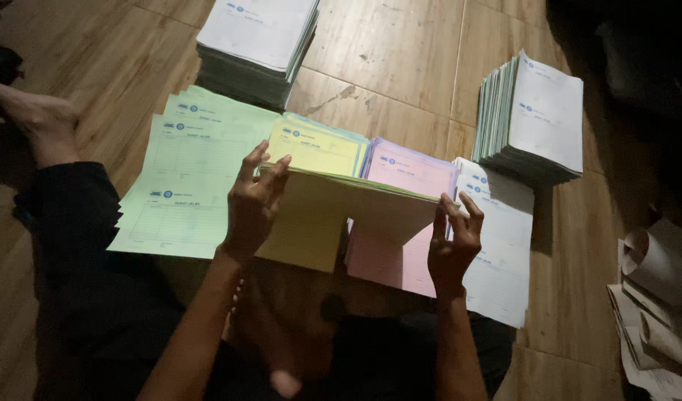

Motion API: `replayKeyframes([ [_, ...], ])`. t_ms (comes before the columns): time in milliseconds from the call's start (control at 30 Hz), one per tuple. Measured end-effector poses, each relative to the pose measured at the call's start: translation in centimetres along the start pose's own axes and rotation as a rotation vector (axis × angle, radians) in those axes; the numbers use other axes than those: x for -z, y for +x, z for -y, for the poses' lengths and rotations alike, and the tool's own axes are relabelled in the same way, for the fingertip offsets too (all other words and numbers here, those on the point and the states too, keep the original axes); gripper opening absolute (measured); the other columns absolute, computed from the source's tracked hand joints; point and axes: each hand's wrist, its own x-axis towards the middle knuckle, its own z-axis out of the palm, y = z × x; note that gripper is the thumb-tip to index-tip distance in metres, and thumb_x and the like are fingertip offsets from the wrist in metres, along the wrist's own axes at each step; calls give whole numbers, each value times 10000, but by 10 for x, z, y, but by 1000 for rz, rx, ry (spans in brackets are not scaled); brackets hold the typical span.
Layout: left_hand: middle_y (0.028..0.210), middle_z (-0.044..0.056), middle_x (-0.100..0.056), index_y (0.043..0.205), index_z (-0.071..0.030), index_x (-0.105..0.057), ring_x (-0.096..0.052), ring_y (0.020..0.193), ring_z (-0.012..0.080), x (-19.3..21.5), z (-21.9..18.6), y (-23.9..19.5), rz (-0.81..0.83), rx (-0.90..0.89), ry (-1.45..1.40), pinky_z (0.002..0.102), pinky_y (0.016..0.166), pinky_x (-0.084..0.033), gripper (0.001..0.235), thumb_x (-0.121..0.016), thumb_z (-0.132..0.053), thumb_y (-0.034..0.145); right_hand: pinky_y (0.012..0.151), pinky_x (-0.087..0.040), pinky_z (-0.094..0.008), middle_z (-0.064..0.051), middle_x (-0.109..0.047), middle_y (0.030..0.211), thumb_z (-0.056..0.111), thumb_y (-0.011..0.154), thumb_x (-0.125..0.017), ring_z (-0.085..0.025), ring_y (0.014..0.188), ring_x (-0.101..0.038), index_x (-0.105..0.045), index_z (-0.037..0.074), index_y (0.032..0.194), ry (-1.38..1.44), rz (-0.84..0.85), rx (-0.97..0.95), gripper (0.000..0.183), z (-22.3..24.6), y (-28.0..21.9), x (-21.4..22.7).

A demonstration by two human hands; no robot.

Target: The person sits on the floor and sorts through stacks of colored papers, flipping through them and organizing them into separate piles by color.

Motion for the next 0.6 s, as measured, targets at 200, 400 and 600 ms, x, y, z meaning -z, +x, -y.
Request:
replayKeyframes([
  [200,1547,312,-456,1661,-126,-292,-366,1493,573,-21,16,12,25,453,-798,798,1156,-263,892,-776,-242,920,1081,-542,-349,-65,-642,1369,188,873,-879,-122,1214,-637,-371,150,1653,907,39,-468,933,-49,-16,-46],
  [400,788,0,-671,956,-172,-751,-631,737,118,-24,6,19,62,439,-874,354,752,-511,261,-664,-379,1089,981,-589,-444,-174,-772,1131,252,972,-741,-207,1112,-721,-751,69,1278,908,115,-383,356,-41,-14,-84],
  [600,942,136,-762,1134,-102,-761,-710,836,175,35,4,-2,-47,588,-716,387,866,-576,225,-702,-313,1086,1049,-562,-355,-56,-784,1126,174,970,-783,-130,1066,-715,-764,105,1247,1080,-117,-562,286,21,-8,-83],
])
